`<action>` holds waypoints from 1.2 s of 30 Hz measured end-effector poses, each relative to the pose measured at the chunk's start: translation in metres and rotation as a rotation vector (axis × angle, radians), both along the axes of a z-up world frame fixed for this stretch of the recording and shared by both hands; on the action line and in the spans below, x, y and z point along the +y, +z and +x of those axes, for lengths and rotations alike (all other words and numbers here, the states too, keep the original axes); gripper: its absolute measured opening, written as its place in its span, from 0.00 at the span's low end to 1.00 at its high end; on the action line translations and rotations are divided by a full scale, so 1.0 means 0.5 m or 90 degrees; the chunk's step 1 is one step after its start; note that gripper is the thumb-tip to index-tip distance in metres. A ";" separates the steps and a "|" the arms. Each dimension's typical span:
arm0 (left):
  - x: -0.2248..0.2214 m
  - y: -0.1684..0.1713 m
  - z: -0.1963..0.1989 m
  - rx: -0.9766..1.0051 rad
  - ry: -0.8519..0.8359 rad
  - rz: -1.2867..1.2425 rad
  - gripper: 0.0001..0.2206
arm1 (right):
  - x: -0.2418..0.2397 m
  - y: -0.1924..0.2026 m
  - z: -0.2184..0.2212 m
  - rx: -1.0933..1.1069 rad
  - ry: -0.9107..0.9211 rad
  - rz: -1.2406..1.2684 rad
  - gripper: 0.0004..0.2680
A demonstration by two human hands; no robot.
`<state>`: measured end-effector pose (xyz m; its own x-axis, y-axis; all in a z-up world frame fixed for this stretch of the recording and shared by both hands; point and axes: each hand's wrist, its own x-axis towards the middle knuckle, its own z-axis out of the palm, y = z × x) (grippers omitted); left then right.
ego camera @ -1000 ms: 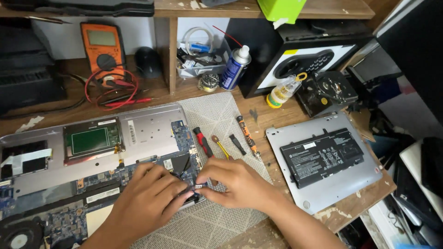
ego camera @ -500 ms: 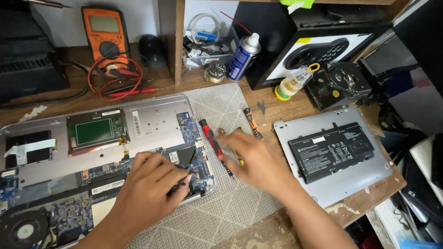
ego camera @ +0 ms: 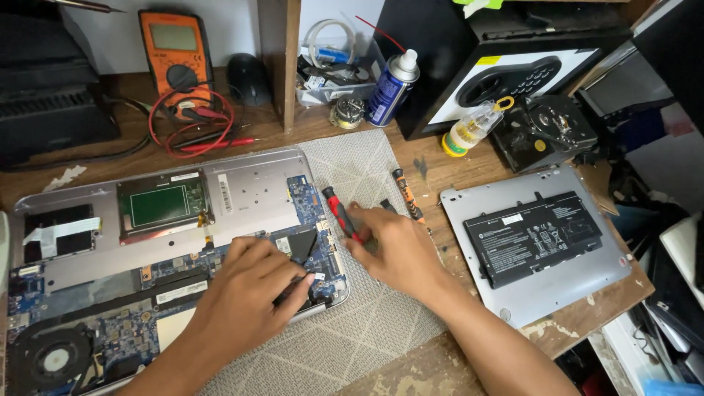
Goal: Disassembling a laptop by removing internal screws with a screwdriver and disconnecting various ribbon cables from the motherboard.
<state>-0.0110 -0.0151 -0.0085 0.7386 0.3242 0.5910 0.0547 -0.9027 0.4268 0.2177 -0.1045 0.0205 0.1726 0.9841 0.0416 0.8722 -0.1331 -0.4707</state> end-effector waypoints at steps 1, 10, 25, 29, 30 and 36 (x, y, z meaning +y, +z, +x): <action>0.000 0.000 0.000 0.002 -0.001 0.000 0.09 | 0.001 0.002 0.000 0.002 -0.001 0.000 0.17; 0.003 -0.005 -0.003 0.052 -0.051 -0.028 0.08 | -0.017 0.020 0.010 0.441 -0.001 0.146 0.12; 0.004 0.001 0.001 0.143 -0.096 0.026 0.13 | -0.038 0.023 -0.019 0.418 0.082 0.342 0.36; -0.006 0.007 0.018 0.123 -0.080 0.102 0.13 | -0.041 0.025 -0.025 0.372 0.082 0.356 0.31; -0.010 0.008 0.024 0.121 -0.071 0.115 0.14 | -0.041 0.023 -0.026 0.382 0.094 0.367 0.29; -0.015 0.000 0.034 0.155 -0.078 0.035 0.13 | -0.042 0.013 -0.017 0.307 0.147 0.392 0.28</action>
